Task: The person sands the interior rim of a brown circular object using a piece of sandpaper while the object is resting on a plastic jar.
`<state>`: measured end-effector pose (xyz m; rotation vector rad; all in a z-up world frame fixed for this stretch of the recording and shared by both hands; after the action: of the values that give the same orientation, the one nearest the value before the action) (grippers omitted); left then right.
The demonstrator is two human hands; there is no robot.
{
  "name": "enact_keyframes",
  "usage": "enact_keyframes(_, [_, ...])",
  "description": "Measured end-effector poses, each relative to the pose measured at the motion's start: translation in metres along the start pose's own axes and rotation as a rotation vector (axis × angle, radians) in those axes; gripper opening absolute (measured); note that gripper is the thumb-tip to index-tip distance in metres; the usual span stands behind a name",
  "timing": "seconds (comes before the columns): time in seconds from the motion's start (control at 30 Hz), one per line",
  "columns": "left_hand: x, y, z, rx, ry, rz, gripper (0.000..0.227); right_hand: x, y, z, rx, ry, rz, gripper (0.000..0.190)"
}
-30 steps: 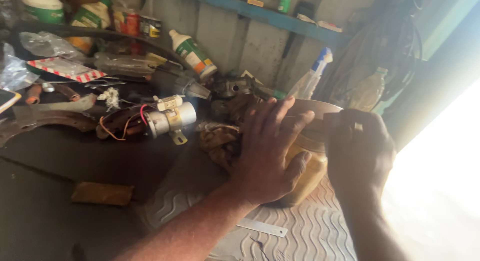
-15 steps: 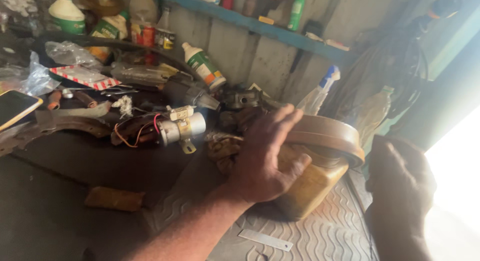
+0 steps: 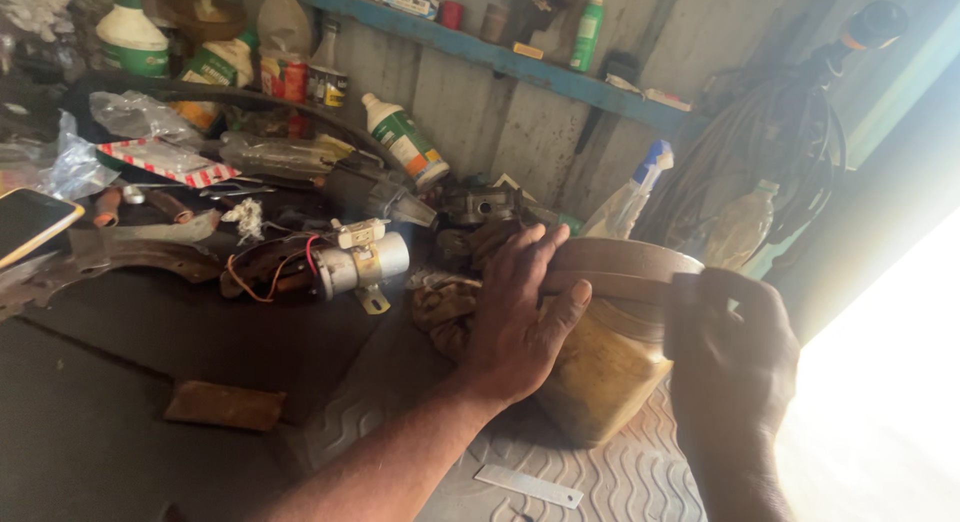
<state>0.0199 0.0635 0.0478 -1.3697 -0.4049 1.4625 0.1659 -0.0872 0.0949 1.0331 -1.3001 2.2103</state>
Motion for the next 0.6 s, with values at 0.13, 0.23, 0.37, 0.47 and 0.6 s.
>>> enact_keyframes(0.13, [0.003,-0.003,0.001,-0.039,0.057,-0.004,0.054,-0.007,-0.008,0.006,-0.021,-0.045,-0.107,0.028])
enact_keyframes(0.23, [0.005,-0.003,0.003,-0.08,0.054,0.006,0.048,0.013,-0.008,-0.002,-0.041,0.3,0.248,0.02])
enact_keyframes(0.37, [0.007,-0.004,0.003,-0.095,0.066,-0.016,0.047,-0.01,-0.006,-0.018,0.022,0.331,-0.096,0.021])
enact_keyframes(0.47, [0.005,-0.002,0.001,-0.123,0.057,-0.045,0.046,0.018,-0.007,-0.015,-0.012,0.347,0.175,0.018])
enact_keyframes(0.6, [0.003,0.001,0.001,-0.151,-0.009,-0.027,0.048,0.019,-0.004,-0.021,-0.037,0.321,0.105,0.019])
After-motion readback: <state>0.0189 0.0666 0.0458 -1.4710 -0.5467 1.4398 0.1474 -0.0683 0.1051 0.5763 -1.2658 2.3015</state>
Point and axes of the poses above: each hand's wrist, its own y-axis away from the middle knuckle, its own z-axis out of the back of the hand, x = y × z, the point moved 7 cm from there along -y, towards the middle knuckle, and after that the axes turned 12 degrees about x, right-handed, at the moved point
